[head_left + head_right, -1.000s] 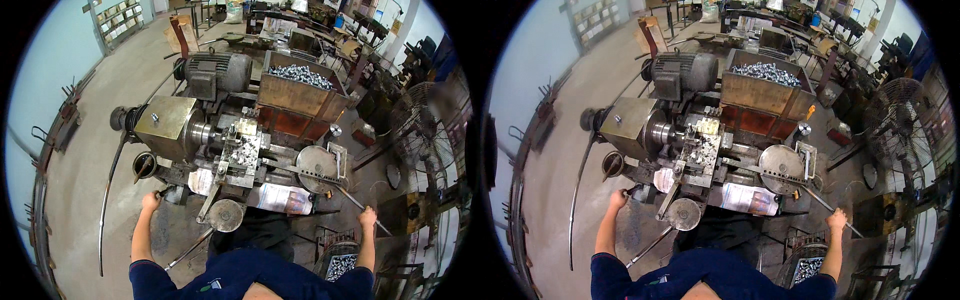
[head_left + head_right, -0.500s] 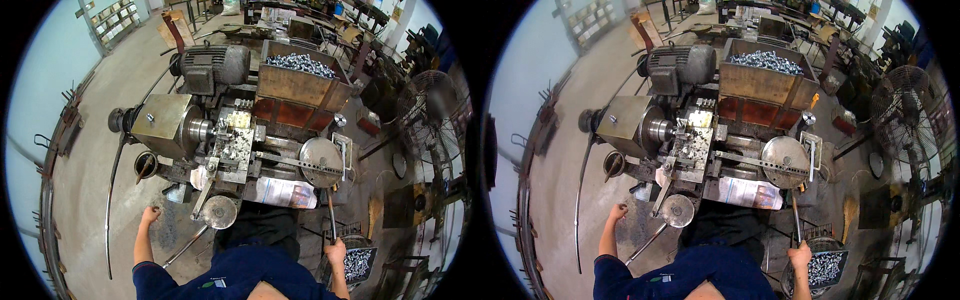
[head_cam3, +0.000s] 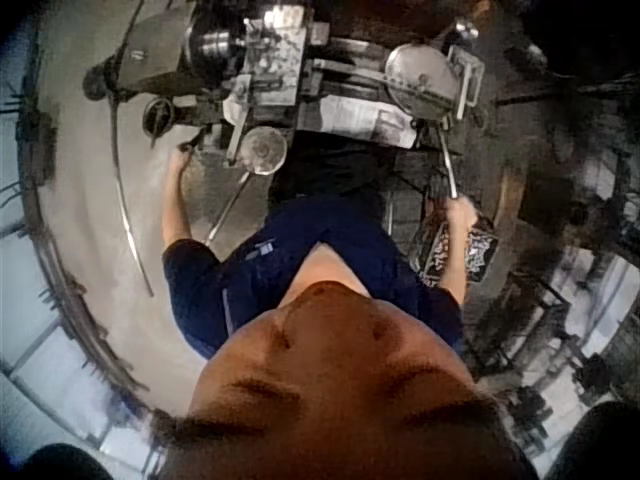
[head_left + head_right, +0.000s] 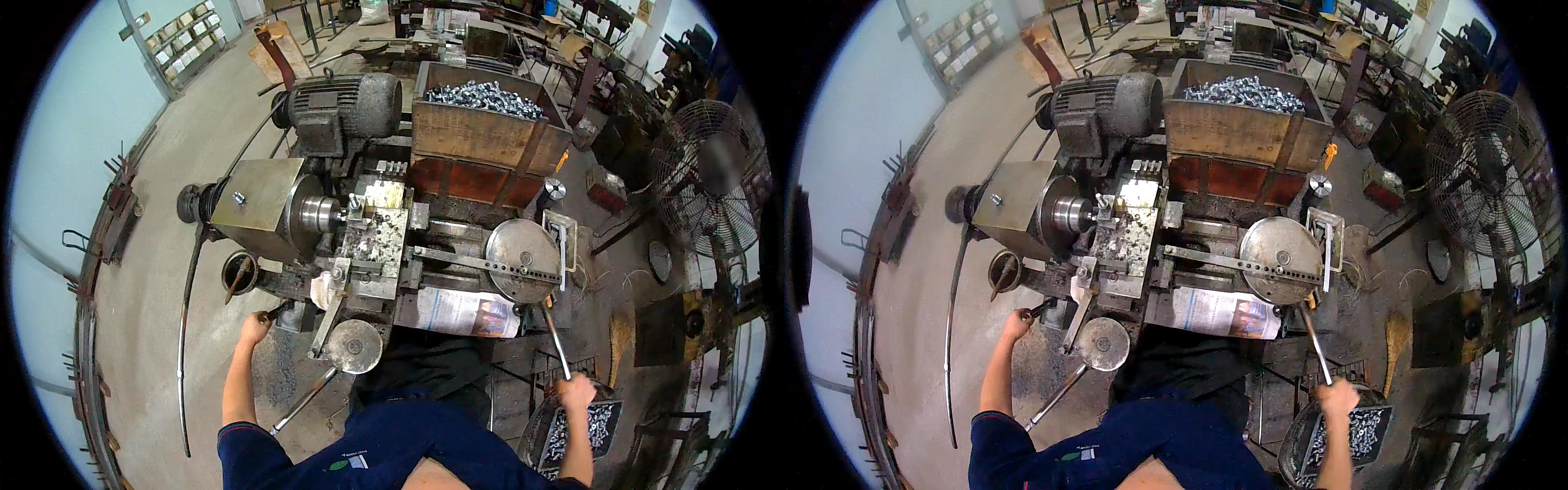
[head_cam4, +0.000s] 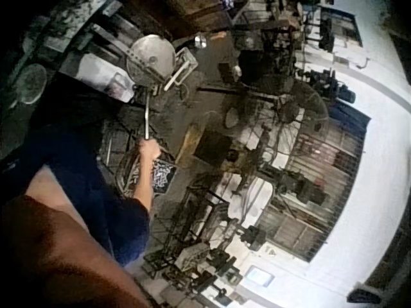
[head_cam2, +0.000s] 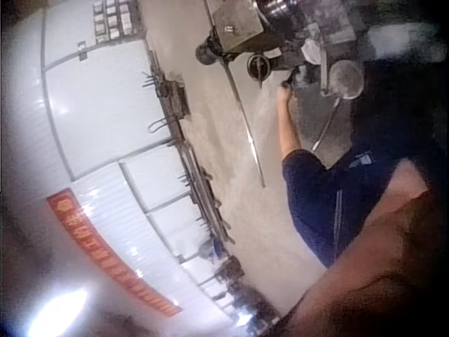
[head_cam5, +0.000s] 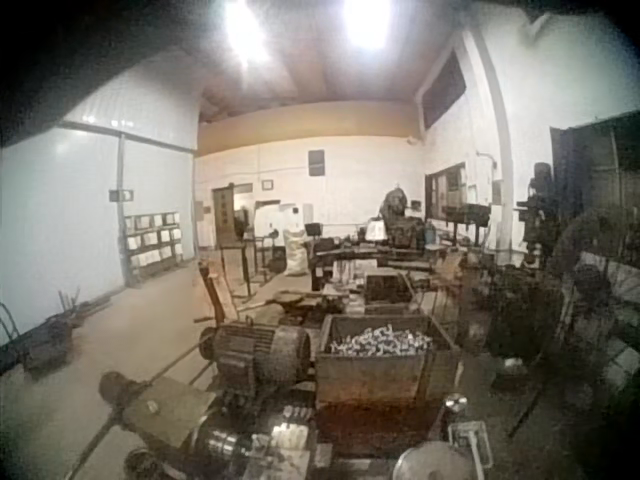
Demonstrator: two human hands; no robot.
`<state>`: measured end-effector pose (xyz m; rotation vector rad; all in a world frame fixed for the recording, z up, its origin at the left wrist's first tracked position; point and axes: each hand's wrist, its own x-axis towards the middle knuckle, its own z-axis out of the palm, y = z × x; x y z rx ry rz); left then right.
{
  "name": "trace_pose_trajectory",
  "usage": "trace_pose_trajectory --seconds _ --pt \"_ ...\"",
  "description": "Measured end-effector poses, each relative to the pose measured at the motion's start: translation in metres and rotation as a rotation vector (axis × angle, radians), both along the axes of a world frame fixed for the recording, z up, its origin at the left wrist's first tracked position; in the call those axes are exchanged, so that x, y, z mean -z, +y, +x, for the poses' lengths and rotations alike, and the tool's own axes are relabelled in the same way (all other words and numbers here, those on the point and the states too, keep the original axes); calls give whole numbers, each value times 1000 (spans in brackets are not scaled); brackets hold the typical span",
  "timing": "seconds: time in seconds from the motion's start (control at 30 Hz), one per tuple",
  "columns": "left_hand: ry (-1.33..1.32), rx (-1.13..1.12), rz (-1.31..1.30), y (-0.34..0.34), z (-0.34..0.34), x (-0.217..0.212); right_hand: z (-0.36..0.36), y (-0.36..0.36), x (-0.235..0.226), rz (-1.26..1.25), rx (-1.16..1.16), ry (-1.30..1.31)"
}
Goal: The person operates a lathe to process small metal components, using levers to control the machine and handling finished parts.
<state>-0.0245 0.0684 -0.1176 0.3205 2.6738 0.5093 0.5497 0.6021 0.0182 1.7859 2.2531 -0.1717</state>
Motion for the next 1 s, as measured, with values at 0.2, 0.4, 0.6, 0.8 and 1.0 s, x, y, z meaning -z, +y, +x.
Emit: trace_pose_trajectory --seconds 0.2,0.4,0.6,0.8,1.0 --pt "191 173 -90 56 -12 -4 21 131 6 186 123 -210" --pt "403 144 -338 79 10 29 -18 175 10 228 146 -201" --pt "234 4 -250 74 20 58 -12 181 16 260 150 -214" --pt "238 149 -283 51 8 50 -35 145 3 284 107 -103" --pt "81 50 -57 56 32 39 -125 89 -43 378 -485 506"
